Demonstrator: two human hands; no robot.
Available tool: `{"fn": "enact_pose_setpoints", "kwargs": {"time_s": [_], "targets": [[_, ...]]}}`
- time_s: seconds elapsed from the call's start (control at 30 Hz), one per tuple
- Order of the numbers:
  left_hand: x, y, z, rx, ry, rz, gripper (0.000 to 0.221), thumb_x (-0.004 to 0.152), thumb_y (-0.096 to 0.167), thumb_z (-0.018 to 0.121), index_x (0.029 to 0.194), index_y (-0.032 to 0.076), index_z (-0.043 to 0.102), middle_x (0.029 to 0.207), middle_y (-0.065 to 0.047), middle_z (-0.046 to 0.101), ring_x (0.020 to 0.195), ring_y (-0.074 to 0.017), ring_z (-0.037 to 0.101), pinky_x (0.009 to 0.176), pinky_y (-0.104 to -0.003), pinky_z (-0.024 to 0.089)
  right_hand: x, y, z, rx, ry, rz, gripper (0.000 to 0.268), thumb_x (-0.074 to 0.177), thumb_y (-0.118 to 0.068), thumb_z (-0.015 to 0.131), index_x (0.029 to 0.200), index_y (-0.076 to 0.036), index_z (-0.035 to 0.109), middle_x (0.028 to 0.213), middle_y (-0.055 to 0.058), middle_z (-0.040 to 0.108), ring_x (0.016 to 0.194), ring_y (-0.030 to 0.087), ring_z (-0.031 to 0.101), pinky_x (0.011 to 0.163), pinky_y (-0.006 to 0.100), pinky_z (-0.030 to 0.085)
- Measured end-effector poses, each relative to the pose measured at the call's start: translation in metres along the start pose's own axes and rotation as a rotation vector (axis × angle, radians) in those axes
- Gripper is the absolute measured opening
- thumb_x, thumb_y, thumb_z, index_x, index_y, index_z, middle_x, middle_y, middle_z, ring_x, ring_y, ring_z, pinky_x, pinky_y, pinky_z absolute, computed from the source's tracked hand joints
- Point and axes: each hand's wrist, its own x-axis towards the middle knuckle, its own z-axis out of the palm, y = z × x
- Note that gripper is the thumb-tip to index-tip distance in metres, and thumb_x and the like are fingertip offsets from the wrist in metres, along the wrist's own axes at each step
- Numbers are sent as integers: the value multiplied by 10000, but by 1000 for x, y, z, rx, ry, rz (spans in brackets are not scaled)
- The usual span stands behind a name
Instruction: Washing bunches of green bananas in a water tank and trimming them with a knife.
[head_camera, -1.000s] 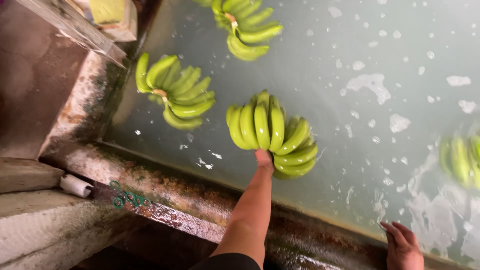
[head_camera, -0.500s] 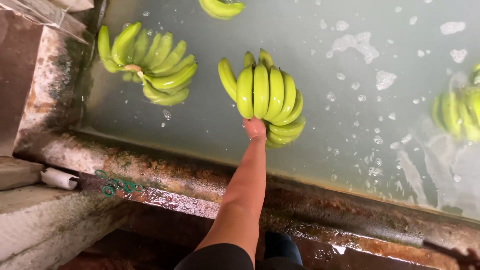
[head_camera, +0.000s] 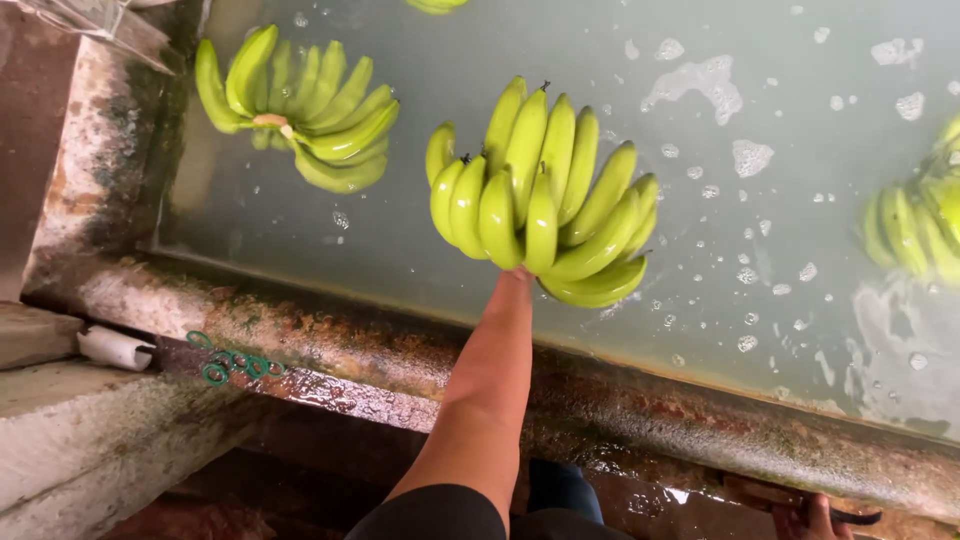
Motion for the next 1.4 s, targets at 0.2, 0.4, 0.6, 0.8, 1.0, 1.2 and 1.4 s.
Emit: {"fn": "enact_pose_setpoints", "kwargs": {"time_s": [0.2,0.4,0.6,0.8,1.0,1.2,1.4], "targets": [[-13,5,19,-36,-76,-28,530,1006,353,567,1483,157,446,1457,-51,545,1304,-244,538,1090,-445,468,-22,-35,10,-210,37,88,406,1122,-357,570,1346,-19,559,1217,197,662,1038,273,699,756,371,579],[-25,4,28,-82,-142,-64,484,1008,337,582,1440,144,481,1415,-63,570,1270,-250,561,1070,-449,485,8,-39,-26,-371,10,136,482,1116,-323,616,1409,49,521,1245,196,638,1108,252,635,871,378,527],[-43,6,18,-120,-216,-80,439,1010,322,598,1396,131,515,1374,-76,595,1236,-257,584,1050,-452,503,-108,-170,76,-526,-17,-432,303,1195,-136,575,1137,161,563,1093,299,654,994,332,644,882,425,540],[-53,-11,12,-179,-318,-129,394,1013,307,613,1353,119,550,1332,-88,620,1202,-263,607,1031,-456,521,-255,-270,332,-513,-610,-714,293,1101,-196,529,1272,20,628,1255,145,685,1142,213,690,928,341,581],[-34,-16,30,-197,-381,-172,351,1015,292,628,1309,106,585,1291,-101,645,1168,-269,630,1011,-460,538,-264,-247,458,-463,-689,-752,297,1073,-256,682,1148,31,689,881,70,661,749,96,569,658,261,492],[-21,-14,15,-239,-448,-161,310,1017,277,644,1266,94,619,1249,-113,670,1134,-275,653,991,-463,556,-248,-245,467,-410,-723,-786,183,1031,-170,721,1044,12,740,838,33,638,713,63,537,632,226,439],[-9,-24,19,-281,-536,-188,272,1020,262,659,1223,81,654,1208,-125,694,1100,-281,676,971,-467,574,-272,-284,464,-465,-672,-1160,57,988,-84,770,1011,-32,763,962,62,683,799,114,615,711,255,504]]}}
